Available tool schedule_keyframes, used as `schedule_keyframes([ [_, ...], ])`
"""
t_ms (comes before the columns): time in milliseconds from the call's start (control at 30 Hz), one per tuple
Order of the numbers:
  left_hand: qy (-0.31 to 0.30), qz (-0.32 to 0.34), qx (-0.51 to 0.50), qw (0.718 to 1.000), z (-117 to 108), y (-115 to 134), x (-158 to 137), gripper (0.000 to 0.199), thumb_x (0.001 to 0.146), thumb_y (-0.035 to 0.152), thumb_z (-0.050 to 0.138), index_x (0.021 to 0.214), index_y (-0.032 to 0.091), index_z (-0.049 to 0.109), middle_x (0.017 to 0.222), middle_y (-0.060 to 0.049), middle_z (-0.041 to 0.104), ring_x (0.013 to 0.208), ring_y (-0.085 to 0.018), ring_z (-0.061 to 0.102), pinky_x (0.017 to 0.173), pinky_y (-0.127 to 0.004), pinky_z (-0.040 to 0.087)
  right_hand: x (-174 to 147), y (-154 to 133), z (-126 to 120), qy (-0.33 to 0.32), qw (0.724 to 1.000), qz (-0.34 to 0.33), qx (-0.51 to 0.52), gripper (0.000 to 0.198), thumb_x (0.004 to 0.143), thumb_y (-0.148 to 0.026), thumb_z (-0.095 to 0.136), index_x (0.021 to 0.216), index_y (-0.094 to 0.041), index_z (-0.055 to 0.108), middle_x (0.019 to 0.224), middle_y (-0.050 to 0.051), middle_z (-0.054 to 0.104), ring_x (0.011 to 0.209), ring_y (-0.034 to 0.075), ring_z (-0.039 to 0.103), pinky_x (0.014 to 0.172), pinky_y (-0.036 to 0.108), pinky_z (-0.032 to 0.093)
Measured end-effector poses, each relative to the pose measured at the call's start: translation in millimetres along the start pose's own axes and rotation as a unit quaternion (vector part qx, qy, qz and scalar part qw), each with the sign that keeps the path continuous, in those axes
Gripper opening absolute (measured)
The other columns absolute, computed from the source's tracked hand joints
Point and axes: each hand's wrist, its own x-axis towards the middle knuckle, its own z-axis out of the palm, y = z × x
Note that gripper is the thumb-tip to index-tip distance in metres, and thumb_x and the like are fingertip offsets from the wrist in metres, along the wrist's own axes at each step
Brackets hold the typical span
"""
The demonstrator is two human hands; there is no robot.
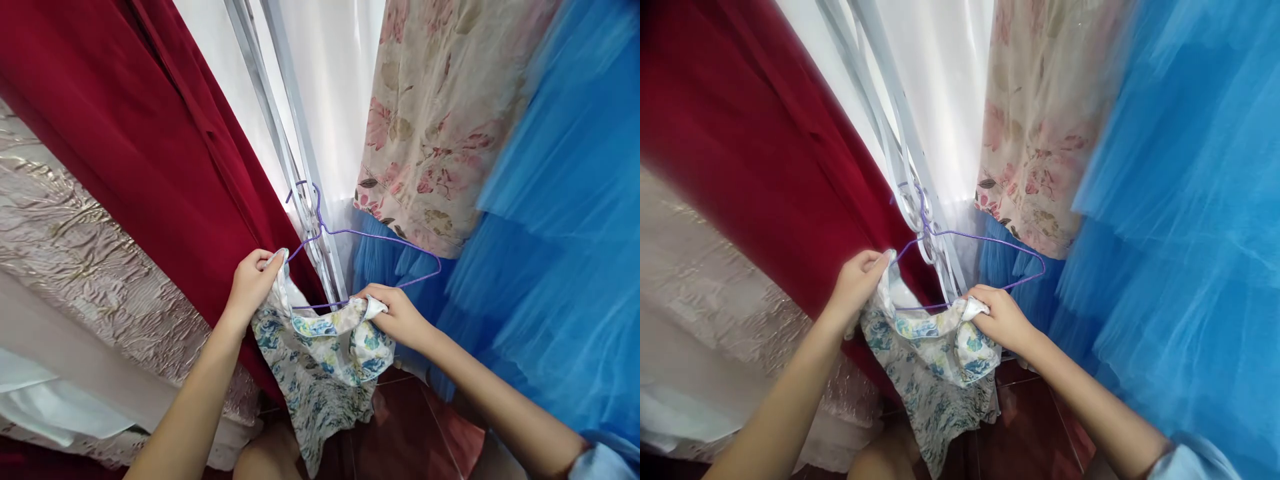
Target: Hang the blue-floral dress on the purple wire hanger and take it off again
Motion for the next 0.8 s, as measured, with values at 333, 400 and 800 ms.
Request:
schedule_keyframes([
  [333,-0.004,0.058,-0.006,0.998,-3,10,-22,0.036,0.088,0.039,0.062,0.061,0.017,0.052,0.058,0.003,0.044,0.057,-0.011,0.041,0.052,-0.022,0.031,-26,-2,-51,0.307,0.928,-0.060,-0.200,0.034,0.080,-0.016,0.067,0.110,-0.029,0.075,0.136,0.012,0.049,0.132,0.038,0.050,0.111,0.056,0.042],
  [400,-0.007,0.064,0.016,0.998,-2,10,-22,0.043,0.090,0.040,0.060,0.057,0.018,0.043,0.057,0.004,0.036,0.055,-0.010,0.036,0.051,-0.023,0.027,-16,2,-66,0.307,0.921,-0.045,-0.237,0.038,0.082,-0.018,0.068,0.118,-0.029,0.073,0.140,0.012,0.047,0.135,0.038,0.047,0.112,0.055,0.041],
  [800,0.018,0.069,0.109,0.992,-20,-7,-26,0.040,0.093,0.049,0.058,0.066,0.019,0.060,0.059,0.004,0.048,0.059,-0.013,0.045,0.057,-0.024,0.034,40,43,-114,0.143,0.965,0.032,-0.217,0.034,0.095,-0.045,0.059,0.083,-0.018,0.075,0.068,0.001,0.069,0.063,0.021,0.064,0.058,0.030,0.044],
])
